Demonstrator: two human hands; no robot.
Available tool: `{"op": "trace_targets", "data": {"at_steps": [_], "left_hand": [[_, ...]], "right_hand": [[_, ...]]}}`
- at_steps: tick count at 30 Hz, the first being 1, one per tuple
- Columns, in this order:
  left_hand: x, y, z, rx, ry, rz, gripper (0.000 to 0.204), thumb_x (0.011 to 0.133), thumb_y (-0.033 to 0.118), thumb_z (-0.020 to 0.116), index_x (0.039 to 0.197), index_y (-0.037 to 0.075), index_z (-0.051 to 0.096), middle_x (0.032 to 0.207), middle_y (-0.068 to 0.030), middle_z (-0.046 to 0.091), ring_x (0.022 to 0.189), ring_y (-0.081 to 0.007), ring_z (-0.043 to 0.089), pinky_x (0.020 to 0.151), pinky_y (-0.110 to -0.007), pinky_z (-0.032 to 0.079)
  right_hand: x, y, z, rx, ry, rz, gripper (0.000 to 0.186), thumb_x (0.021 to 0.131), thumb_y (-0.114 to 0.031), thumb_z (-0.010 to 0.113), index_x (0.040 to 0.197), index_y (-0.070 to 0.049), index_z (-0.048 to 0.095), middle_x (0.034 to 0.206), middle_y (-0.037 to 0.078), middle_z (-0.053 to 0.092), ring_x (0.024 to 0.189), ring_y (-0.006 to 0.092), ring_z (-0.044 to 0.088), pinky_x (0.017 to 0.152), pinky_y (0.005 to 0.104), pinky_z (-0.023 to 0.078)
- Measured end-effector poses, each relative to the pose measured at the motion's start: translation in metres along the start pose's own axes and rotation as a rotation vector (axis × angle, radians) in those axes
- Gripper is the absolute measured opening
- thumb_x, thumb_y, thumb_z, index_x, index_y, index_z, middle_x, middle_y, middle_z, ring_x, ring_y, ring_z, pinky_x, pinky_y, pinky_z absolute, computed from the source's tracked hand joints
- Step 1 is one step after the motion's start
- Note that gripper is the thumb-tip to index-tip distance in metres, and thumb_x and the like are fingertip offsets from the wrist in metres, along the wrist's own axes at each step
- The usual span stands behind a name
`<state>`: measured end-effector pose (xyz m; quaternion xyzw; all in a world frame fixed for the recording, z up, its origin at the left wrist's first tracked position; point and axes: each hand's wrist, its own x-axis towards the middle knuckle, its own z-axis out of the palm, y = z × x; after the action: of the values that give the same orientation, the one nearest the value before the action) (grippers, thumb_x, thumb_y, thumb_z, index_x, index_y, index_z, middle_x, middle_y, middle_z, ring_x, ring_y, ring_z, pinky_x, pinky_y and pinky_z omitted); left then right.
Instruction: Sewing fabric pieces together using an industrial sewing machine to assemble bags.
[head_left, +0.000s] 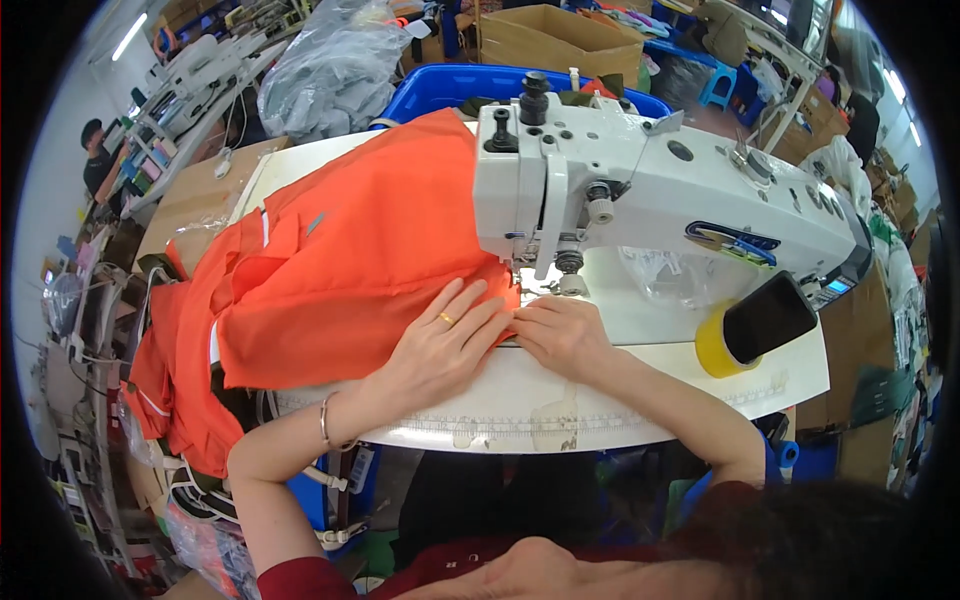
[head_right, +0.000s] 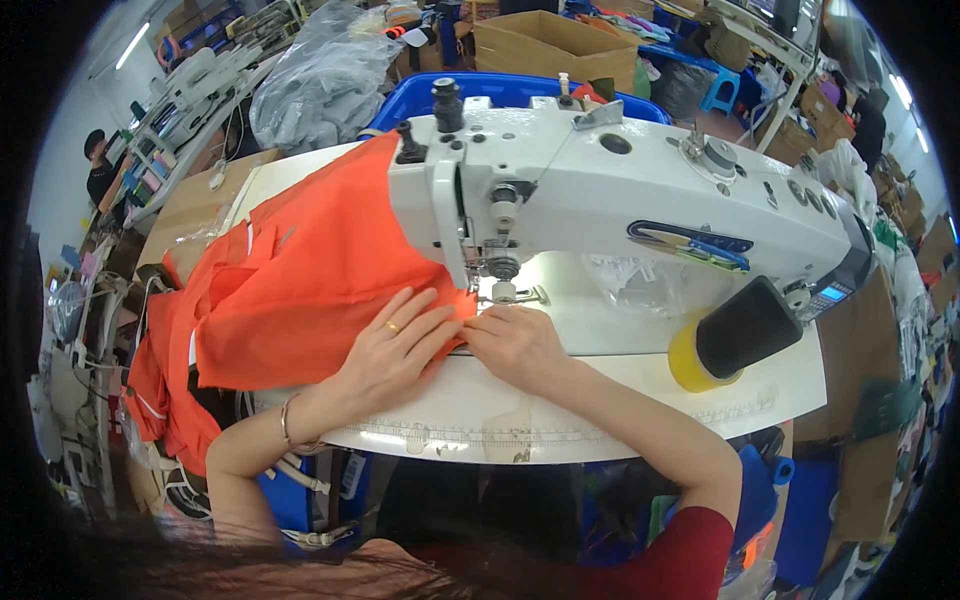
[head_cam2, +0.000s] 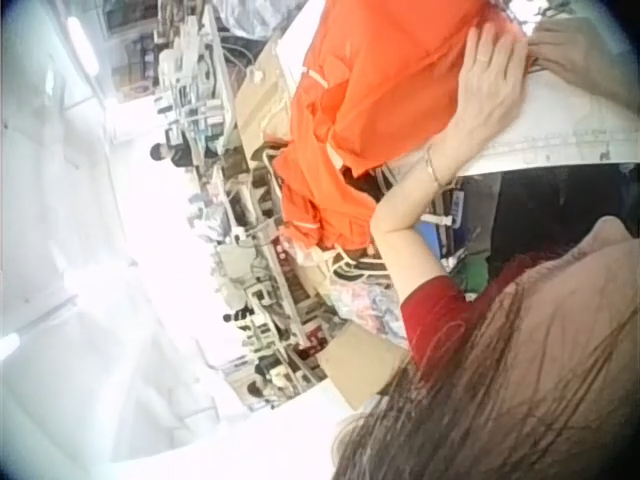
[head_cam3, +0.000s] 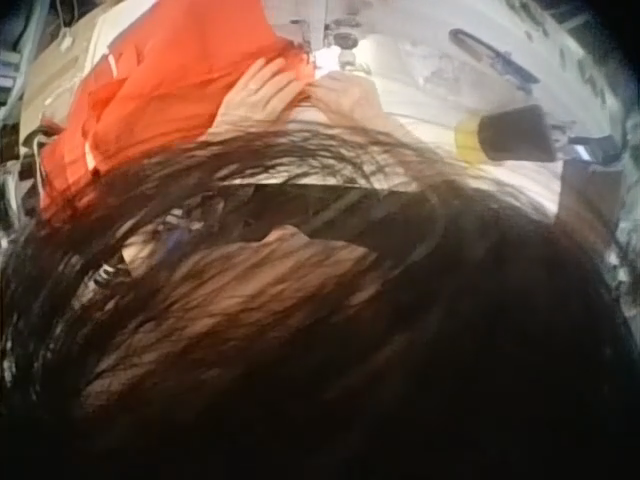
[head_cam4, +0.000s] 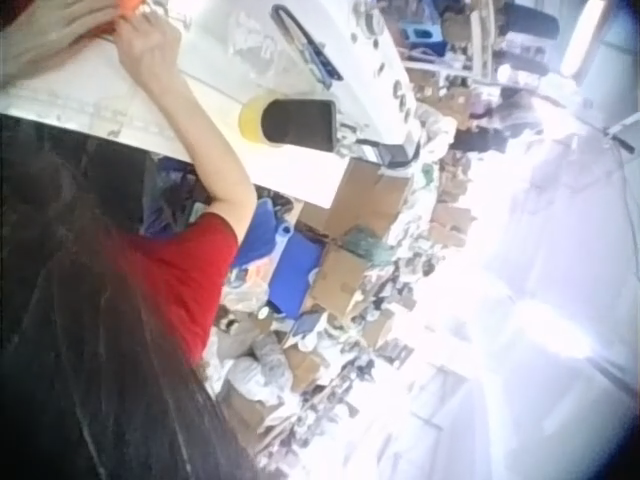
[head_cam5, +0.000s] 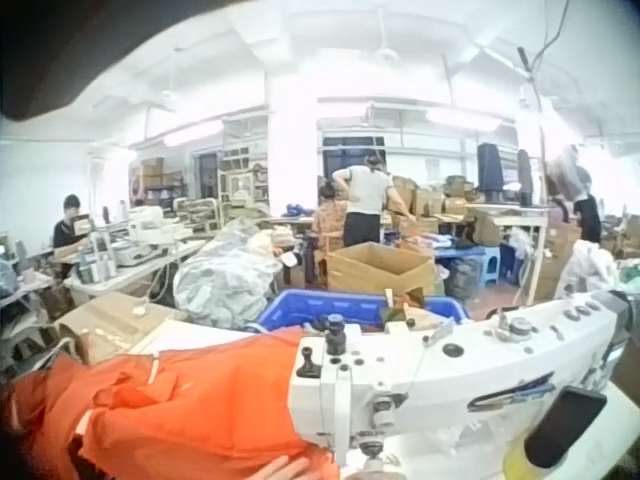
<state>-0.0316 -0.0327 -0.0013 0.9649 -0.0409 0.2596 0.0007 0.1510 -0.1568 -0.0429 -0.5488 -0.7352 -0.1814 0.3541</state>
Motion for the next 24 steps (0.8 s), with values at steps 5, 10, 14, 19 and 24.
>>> {"op": "trace_targets", "data": {"at_steps": [5,10,14,19,24], "left_hand": [[-0.005,-0.022,0.015,-0.029,0.033,0.23,0.03,0.074,0.009,0.068,0.103,0.001,0.068,0.109,-0.0107,0.064,0.113,-0.0298,0.059,0.102,-0.047,0.046],[-0.004,-0.029,0.015,-0.049,-0.03,0.306,0.023,0.075,0.011,0.07,0.097,0.003,0.069,0.107,-0.0092,0.066,0.109,-0.0283,0.061,0.098,-0.046,0.049],[-0.002,-0.03,0.018,-0.157,-0.005,0.206,0.023,0.074,0.008,0.073,0.096,0.003,0.068,0.103,-0.0084,0.068,0.101,-0.0273,0.065,0.09,-0.043,0.054],[-0.001,-0.034,0.018,-0.243,0.005,0.136,0.026,0.072,0.004,0.076,0.097,0.003,0.068,0.102,-0.0084,0.069,0.096,-0.0261,0.067,0.086,-0.041,0.055],[0.001,-0.034,0.019,-0.276,0.015,0.125,0.028,0.072,0.004,0.075,0.099,0.004,0.068,0.104,-0.0078,0.069,0.097,-0.0258,0.067,0.083,-0.039,0.056]], "right_hand": [[-0.003,0.006,-0.007,0.045,-0.033,-0.004,0.018,0.07,-0.009,0.07,0.087,-0.006,0.07,0.094,0.002,0.069,0.083,0.0176,0.064,0.067,0.0322,0.053],[-0.009,0.017,-0.024,0.127,-0.004,0.144,0.024,0.069,0.0,0.068,0.091,-0.009,0.07,0.086,0.001,0.068,0.069,0.0197,0.059,0.056,0.03,0.048],[-0.015,0.016,-0.031,0.19,-0.043,0.159,0.025,0.068,-0.002,0.068,0.091,-0.01,0.07,0.078,0.0,0.065,0.062,0.0196,0.054,0.053,0.0308,0.047],[-0.015,0.002,-0.031,0.148,-0.16,0.003,0.016,0.073,-0.013,0.068,0.089,-0.009,0.068,0.068,0.0,0.055,0.065,0.0174,0.056,0.053,0.0301,0.047],[-0.016,-0.008,-0.025,0.088,-0.219,-0.011,0.016,0.083,-0.023,0.066,0.091,-0.009,0.067,0.069,0.0,0.06,0.065,0.0164,0.059,0.053,0.0301,0.048]]}}
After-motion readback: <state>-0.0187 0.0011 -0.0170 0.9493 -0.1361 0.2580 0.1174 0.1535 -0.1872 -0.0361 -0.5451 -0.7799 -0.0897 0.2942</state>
